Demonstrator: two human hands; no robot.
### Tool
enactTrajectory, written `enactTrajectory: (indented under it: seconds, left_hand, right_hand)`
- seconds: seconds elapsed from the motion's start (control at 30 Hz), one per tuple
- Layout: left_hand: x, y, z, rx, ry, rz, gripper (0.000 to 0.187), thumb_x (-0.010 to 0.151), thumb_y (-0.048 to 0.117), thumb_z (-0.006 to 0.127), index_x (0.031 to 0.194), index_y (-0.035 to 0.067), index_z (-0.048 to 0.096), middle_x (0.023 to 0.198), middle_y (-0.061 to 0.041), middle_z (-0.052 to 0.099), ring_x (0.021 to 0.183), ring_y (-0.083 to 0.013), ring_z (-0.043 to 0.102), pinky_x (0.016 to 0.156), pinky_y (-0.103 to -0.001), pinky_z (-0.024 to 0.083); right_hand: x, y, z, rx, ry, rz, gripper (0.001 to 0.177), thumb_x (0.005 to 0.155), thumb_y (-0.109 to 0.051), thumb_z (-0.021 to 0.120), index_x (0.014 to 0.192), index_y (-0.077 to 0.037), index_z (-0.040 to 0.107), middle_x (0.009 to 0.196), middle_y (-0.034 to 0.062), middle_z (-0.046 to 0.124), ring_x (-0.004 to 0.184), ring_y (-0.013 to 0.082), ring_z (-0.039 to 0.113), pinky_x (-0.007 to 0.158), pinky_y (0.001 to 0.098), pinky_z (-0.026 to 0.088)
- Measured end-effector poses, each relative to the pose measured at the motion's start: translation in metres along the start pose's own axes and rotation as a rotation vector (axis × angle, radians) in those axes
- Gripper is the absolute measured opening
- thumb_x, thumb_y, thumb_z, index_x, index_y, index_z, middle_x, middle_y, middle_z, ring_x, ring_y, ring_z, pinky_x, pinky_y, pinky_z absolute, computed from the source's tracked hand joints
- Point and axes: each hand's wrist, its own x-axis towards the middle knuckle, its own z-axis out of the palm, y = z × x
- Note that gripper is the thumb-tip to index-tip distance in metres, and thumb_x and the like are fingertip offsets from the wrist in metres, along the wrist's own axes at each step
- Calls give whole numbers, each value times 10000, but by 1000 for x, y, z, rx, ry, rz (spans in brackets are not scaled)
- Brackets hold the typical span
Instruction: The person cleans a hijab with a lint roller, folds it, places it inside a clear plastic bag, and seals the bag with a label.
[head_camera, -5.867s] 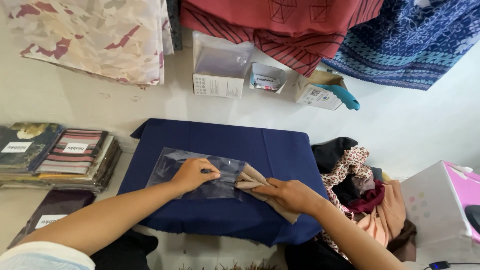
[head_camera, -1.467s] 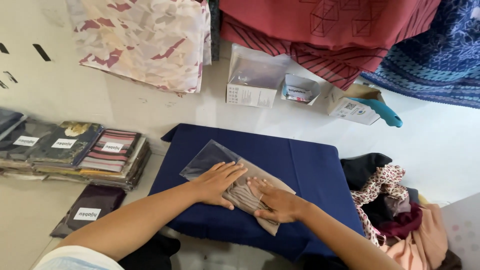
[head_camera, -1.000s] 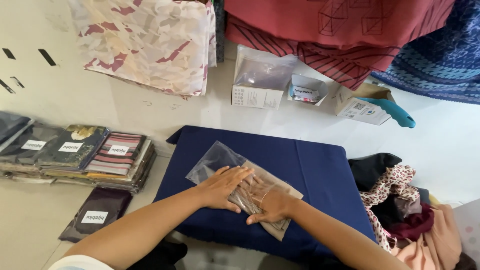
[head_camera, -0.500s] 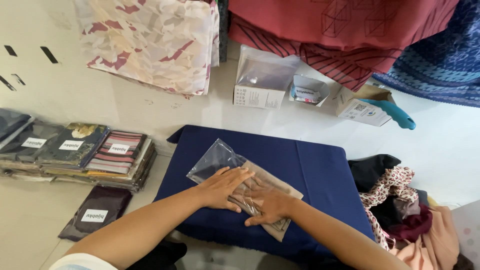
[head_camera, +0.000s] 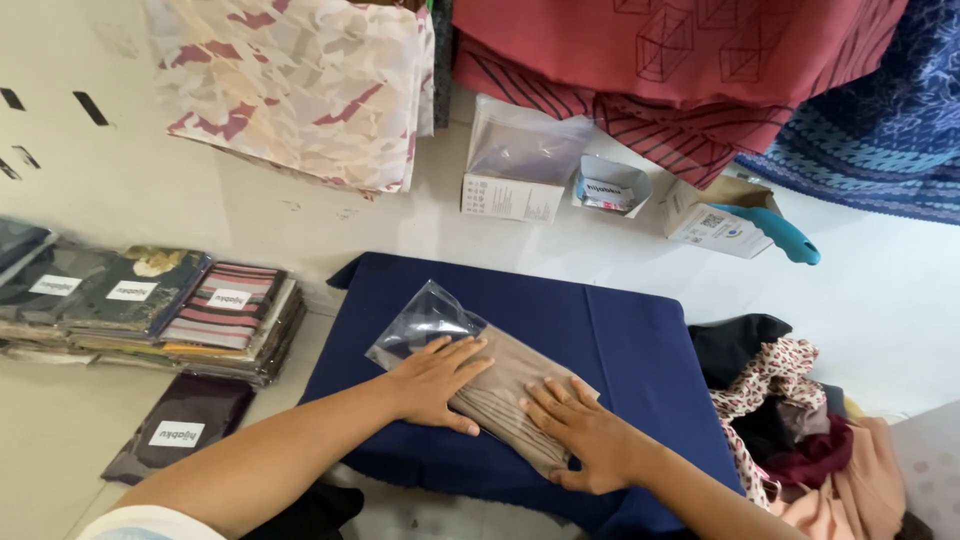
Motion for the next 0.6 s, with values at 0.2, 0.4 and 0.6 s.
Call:
enactTrajectory:
  seconds: [0.2,0.4,0.6]
  left_hand:
    - [10,9,-1,112,191,172,948,895,740,486,1546,61,375,1653,-204,239,1537,-364,148,1210,-526,84]
    - [21,18,12,82,229,230,937,939,742,383,1555,36,348,1623,-241,297,1500,-430,235,1215,-532,122]
    - [25,19,21,41,170,210,989,941,774,284,1558,2,327,1631,-278,259,1511,-463,189,1184,-551,148]
  right_hand:
    - [-6,-5,9,-81,-157,267,736,1010,-333,431,1641,-199,76,1709,153,-13,1548,412,-65,1144,747,69]
    - [1,5,26,-130,-69,201,741,1001,-293,471,1639,-160,119,1679,230,59,1530,456,3,1163,659,134]
    - [20,13,32,-137,28,169,704,1029,-350,495,1628,-155,180,1666,230,127,1516,472,81,1156,644,169]
